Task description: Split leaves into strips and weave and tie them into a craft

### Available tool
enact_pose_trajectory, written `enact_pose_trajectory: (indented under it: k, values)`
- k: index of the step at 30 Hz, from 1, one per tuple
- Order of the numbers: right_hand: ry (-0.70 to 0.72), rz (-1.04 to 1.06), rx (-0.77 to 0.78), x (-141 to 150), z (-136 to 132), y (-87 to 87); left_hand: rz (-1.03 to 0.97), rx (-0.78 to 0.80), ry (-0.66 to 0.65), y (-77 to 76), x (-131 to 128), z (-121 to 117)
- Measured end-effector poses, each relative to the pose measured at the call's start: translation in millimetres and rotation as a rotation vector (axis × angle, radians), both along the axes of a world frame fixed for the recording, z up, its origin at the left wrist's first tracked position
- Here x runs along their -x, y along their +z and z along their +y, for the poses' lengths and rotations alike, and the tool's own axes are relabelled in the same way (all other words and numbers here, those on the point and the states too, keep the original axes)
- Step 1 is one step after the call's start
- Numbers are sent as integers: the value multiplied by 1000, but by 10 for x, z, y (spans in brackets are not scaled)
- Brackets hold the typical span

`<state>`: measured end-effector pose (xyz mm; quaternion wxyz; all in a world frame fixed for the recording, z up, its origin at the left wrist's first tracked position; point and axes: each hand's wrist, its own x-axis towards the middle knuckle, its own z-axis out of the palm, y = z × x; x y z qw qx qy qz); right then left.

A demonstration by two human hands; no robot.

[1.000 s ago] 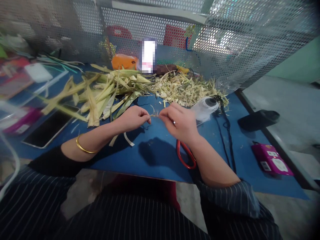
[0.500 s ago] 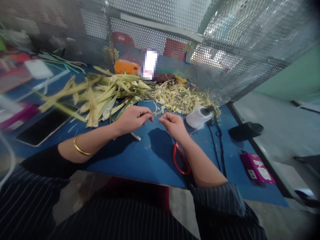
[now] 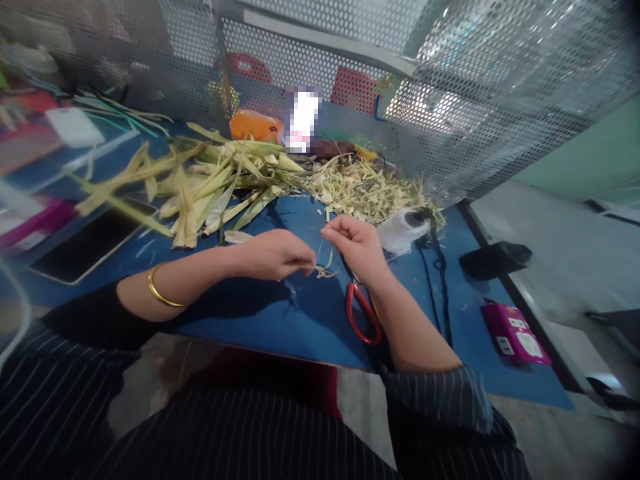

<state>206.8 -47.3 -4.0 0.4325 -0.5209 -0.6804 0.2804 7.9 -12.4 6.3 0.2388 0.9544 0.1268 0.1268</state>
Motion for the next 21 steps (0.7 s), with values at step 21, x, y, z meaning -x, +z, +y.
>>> enact_pose_trajectory:
  k: [21]
  values:
    - [128,-806,-557,201,-240,78,235,-441,374,-101,-32,9]
